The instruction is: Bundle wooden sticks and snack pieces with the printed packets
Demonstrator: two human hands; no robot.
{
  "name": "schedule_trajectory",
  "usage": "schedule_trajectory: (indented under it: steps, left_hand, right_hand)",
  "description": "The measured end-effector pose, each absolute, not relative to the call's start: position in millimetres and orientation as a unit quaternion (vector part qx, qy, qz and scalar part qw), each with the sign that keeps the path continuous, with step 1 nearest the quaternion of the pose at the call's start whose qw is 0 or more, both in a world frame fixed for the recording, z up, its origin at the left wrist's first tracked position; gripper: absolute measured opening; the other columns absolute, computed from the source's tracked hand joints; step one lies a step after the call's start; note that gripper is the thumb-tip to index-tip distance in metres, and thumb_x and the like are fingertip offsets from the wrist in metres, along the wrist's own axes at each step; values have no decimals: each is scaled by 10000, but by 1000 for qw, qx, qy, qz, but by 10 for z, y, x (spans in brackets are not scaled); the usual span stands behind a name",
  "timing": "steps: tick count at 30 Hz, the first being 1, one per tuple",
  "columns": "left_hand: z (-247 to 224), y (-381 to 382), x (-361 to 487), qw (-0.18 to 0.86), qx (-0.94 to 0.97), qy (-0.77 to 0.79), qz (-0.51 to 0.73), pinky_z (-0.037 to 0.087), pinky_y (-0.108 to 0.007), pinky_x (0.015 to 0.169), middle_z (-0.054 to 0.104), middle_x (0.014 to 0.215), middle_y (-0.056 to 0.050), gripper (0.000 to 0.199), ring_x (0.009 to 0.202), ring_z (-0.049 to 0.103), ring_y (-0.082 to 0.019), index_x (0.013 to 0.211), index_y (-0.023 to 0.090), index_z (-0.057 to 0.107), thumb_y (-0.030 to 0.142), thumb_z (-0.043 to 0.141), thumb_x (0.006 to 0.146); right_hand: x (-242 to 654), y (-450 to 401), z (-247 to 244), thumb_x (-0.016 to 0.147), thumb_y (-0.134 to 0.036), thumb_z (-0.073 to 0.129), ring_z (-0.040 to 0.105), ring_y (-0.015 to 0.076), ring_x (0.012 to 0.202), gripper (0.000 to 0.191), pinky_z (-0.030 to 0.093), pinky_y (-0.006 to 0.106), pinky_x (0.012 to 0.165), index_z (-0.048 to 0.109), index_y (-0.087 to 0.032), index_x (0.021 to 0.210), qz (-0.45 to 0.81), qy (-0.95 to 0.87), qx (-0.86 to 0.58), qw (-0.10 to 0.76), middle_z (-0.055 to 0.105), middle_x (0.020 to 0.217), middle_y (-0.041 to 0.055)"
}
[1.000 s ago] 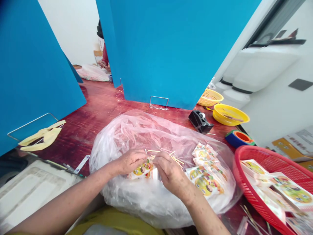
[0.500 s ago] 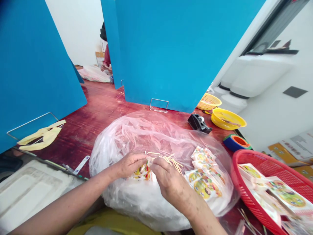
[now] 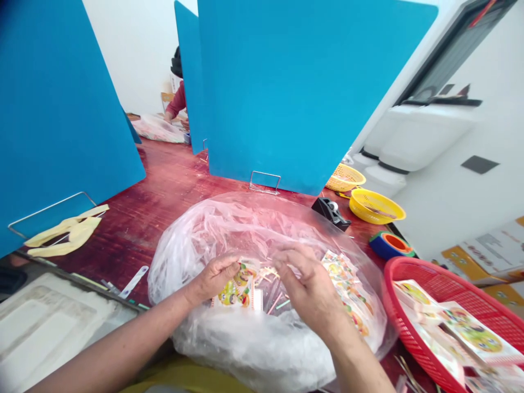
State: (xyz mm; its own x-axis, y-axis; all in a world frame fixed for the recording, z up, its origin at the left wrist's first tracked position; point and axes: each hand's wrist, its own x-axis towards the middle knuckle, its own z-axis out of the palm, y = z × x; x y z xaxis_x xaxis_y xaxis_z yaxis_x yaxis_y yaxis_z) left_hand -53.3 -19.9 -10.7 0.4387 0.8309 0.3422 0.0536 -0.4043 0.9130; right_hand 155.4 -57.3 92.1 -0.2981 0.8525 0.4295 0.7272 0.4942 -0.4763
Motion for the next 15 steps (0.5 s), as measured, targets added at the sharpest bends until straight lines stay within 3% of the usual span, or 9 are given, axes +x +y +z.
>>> schedule_trajectory:
  steps: [3,8,12,15]
  left_hand:
    - [-111,-207,-558,465,702,312,441,442,-300,873,630,978,-84,402,935,575,-169,1029,121,624,424,391,907]
    - [-23,-252,-407,434,747,283,416,454,-300,847,640,942,-83,378,907,588,-169,1062,125,620,377,375,920]
    - [25,-212,-365,343,819,291,355,443,-302,839,649,971,-70,360,917,588,-172,1183,155,539,341,408,904]
    - [-2,-146,-511,231,873,372,214,400,-372,878,639,1034,-69,341,995,554,-230,1141,193,556,361,501,850]
  right_hand:
    - [1684,-540,654,885,-320,424,606,212,894,269,492,358,792,653,-205,803,108,-793,-531,277,656,930,92]
    - [1429,-655,426,872,-327,455,600,227,996,368,490,365,837,535,-191,1205,77,-777,-536,323,648,1070,115]
    - [1589,-767,334,855,-270,444,648,207,873,324,515,341,783,578,-206,1143,55,-746,-556,361,691,970,84]
    - [2221,-883,239,841,-341,454,654,197,805,331,529,325,738,587,-213,1117,72,-666,-667,327,701,901,57]
